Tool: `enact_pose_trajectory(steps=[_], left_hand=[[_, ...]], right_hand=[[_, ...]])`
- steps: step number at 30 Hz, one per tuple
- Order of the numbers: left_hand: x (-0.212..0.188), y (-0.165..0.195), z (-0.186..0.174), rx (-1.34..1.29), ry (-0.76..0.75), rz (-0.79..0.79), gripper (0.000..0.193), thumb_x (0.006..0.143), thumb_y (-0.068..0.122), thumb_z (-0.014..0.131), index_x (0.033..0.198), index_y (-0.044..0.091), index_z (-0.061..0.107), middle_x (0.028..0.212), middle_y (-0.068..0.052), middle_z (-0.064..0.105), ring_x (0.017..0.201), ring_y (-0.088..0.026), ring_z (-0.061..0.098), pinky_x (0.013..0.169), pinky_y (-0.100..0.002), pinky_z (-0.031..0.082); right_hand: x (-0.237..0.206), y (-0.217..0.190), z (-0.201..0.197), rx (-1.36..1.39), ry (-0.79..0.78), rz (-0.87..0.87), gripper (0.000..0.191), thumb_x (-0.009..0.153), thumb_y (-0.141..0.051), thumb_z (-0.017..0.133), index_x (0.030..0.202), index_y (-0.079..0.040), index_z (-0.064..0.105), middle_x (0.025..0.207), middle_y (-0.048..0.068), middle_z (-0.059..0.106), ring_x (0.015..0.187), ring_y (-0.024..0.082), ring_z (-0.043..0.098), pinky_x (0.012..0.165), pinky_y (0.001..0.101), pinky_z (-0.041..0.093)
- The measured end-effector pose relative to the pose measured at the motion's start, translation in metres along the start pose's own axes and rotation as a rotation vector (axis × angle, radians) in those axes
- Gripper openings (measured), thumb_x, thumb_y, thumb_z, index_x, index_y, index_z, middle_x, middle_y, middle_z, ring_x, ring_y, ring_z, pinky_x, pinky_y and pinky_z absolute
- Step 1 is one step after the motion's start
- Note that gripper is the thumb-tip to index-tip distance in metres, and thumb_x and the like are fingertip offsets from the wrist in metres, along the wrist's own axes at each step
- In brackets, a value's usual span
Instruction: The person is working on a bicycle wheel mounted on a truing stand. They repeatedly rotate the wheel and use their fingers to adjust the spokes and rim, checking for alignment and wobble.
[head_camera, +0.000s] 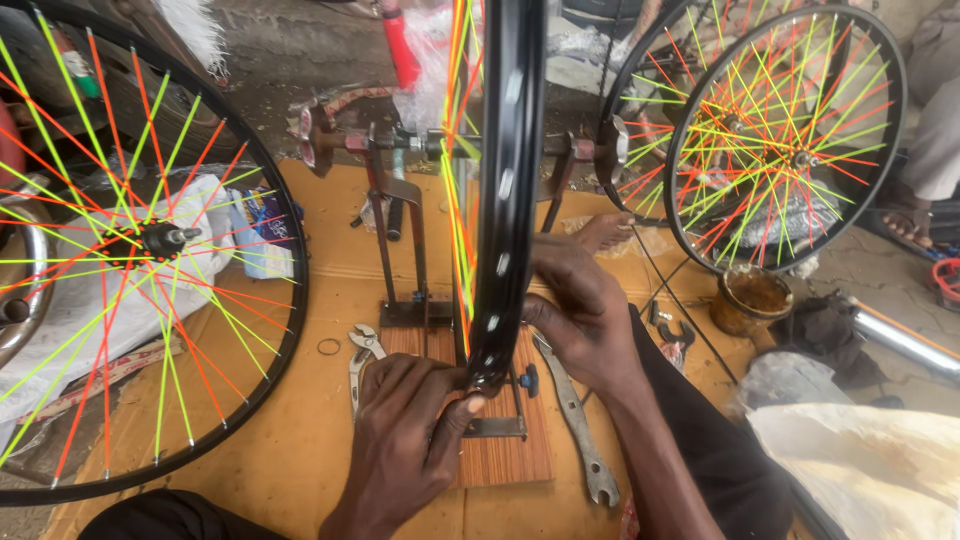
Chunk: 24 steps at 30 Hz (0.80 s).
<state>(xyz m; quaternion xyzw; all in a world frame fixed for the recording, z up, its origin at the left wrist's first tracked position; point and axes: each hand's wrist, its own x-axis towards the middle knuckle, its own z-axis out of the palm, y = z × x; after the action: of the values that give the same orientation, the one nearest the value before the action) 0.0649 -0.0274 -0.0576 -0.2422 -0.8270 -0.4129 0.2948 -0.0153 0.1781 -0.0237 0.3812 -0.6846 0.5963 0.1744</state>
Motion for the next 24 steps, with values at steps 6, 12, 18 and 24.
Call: enact_pose_trajectory(steps=[6, 12, 18, 24], left_hand=[[0.015, 0.023, 0.000, -0.239, 0.264, -0.064, 0.024, 0.098, 0.018, 0.067, 0.113, 0.000, 0.062, 0.097, -0.013, 0.070, 0.089, -0.025, 0.066, 0.079, -0.039, 0.053], [0.025, 0.020, 0.002, -0.088, 0.187, 0.094, 0.031, 0.097, 0.012, 0.061, 0.125, -0.004, 0.058, 0.086, -0.015, 0.067, 0.078, -0.026, 0.066, 0.075, -0.044, 0.052], [0.024, 0.017, 0.015, -0.178, 0.126, 0.019, 0.017, 0.104, 0.010, 0.055, 0.115, -0.002, 0.062, 0.076, -0.009, 0.067, 0.066, -0.019, 0.071, 0.059, -0.037, 0.055], [0.026, 0.015, 0.017, -0.198, 0.129, 0.006, 0.015, 0.102, 0.009, 0.056, 0.109, -0.002, 0.064, 0.073, -0.009, 0.066, 0.063, -0.019, 0.069, 0.055, -0.037, 0.053]], right_hand=[[0.045, 0.001, 0.005, 0.145, 0.095, 0.091, 0.034, 0.106, -0.021, 0.067, 0.135, -0.003, 0.063, 0.133, 0.004, 0.068, 0.107, 0.011, 0.061, 0.092, 0.0280, 0.053], [0.097, -0.019, 0.010, 0.178, 0.214, 0.007, 0.043, 0.114, -0.045, 0.055, 0.124, -0.006, 0.070, 0.101, 0.002, 0.067, 0.090, 0.007, 0.058, 0.078, 0.0263, 0.048], [0.119, -0.036, 0.030, 0.488, 0.214, -0.127, 0.029, 0.103, -0.039, 0.071, 0.116, -0.013, 0.069, 0.105, 0.003, 0.073, 0.099, 0.013, 0.070, 0.108, 0.0376, 0.058], [0.124, -0.051, 0.039, -0.434, 0.548, -0.355, 0.046, 0.087, -0.009, 0.089, 0.093, -0.010, 0.043, 0.105, 0.002, 0.049, 0.096, 0.014, 0.048, 0.078, 0.0298, 0.041]])
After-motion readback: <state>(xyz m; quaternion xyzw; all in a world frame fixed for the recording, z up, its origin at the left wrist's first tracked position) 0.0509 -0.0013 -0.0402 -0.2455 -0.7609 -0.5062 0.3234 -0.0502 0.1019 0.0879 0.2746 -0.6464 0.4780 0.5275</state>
